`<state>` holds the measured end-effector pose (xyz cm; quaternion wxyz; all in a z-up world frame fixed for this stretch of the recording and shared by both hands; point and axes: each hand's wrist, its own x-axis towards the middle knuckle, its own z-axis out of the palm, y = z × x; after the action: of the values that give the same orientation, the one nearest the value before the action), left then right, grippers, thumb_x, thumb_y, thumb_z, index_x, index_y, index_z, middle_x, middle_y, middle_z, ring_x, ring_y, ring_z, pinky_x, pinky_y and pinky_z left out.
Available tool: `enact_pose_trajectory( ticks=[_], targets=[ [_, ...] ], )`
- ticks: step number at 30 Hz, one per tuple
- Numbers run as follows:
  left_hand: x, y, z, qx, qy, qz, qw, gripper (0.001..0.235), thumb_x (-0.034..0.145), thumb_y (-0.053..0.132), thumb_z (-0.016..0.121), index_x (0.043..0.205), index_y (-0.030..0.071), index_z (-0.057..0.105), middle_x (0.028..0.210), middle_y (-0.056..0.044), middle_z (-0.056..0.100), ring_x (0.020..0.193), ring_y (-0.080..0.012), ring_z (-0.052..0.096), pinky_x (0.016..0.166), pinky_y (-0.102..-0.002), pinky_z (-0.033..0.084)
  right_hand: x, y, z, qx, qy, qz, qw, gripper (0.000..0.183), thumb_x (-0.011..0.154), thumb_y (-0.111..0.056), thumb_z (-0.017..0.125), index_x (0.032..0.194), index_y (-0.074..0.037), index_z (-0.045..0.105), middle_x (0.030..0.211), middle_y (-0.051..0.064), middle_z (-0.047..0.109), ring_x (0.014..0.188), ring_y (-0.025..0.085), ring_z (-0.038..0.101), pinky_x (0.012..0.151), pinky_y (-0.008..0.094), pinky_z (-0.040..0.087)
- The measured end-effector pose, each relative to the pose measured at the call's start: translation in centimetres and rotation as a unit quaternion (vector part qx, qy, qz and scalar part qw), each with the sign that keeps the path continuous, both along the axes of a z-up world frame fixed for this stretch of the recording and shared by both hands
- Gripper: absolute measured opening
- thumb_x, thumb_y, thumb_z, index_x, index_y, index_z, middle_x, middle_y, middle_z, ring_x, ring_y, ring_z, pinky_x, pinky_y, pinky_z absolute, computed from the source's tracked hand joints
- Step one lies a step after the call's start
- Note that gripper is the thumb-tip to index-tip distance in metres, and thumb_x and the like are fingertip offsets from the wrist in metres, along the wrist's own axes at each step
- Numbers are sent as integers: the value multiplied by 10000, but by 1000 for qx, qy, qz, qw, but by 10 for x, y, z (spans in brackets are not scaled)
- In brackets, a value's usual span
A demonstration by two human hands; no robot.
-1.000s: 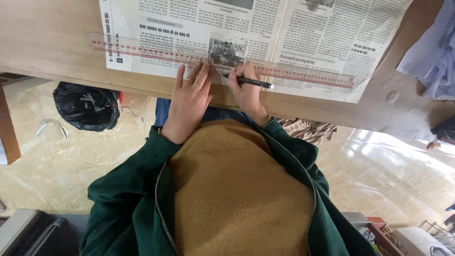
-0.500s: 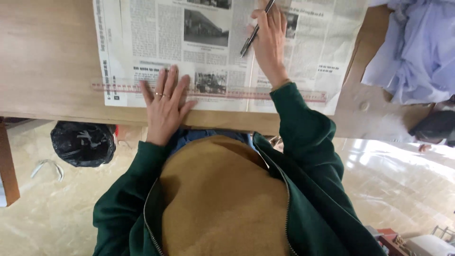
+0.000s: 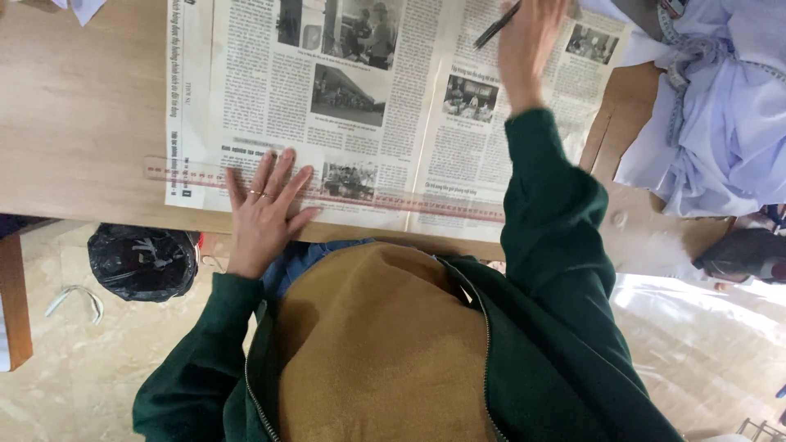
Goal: The person measures and marks a newspaper spread on a wooden table using a ruler and a pen. They align the ruler, draw lines, and make marks on the paper while occasionally adjusting the newspaper's position.
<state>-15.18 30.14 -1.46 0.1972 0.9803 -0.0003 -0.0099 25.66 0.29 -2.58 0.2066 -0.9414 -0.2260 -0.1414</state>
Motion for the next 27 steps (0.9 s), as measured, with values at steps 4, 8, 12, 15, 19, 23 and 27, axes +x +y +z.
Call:
enact_pose_trajectory(
  ticks=[4,8,12,15,19,23,27],
  targets=[
    [-5,17,7,20,33,-27,999,747,1076,634,515,1701,321,250,1763,22,102,1627,-232,67,1227,-695,-54,-121,21,20,28,141,218,965,445,940,151,609,1339,-18,507,1340,230,541,1265,380,544,1137,511,408],
    [-7,10,-8,-10,-41,28,999,658,979,645,591,1563,346,546,1718,12,383,1589,-238,266,1221,-702,-29,-235,-5,0,-19,130,237,963,386,933,-191,587,1295,-63,549,1153,160,514,1117,347,550,1020,458,431],
    [-11,7,-13,1,-27,55,998,791,962,650,601,1624,249,440,1728,-45,329,1589,-306,230,1221,-710,24,-289,-28,7,-88,100,236,963,545,896,-590,634,1197,-136,632,870,55,479,861,292,558,810,378,465],
    [-18,6,-21,7,-32,72,997,859,946,671,610,1632,191,416,1730,-118,298,1578,-383,232,1206,-737,72,-289,-28,15,-92,99,192,972,412,882,-480,735,1137,-164,665,857,34,476,818,266,555,777,361,456],
    [-17,3,-24,17,-53,75,996,890,942,693,594,1647,192,386,1734,-146,265,1582,-414,183,1210,-736,81,-246,-28,-8,-33,101,151,983,291,958,-435,701,1086,-174,690,906,44,535,884,280,585,819,380,449],
    [-16,2,-15,-3,-28,70,997,879,960,686,558,1652,180,366,1743,-146,229,1597,-405,147,1213,-726,47,-157,3,1,-5,31,184,982,226,1037,-360,650,1078,-138,657,976,80,517,954,314,548,857,411,430],
    [-12,1,-5,-38,-4,90,995,844,936,672,561,1643,253,366,1746,-64,255,1610,-320,171,1249,-682,19,-94,32,12,5,-9,193,981,289,1060,-432,674,1083,-143,680,939,47,457,896,298,541,815,408,430]
  ],
)
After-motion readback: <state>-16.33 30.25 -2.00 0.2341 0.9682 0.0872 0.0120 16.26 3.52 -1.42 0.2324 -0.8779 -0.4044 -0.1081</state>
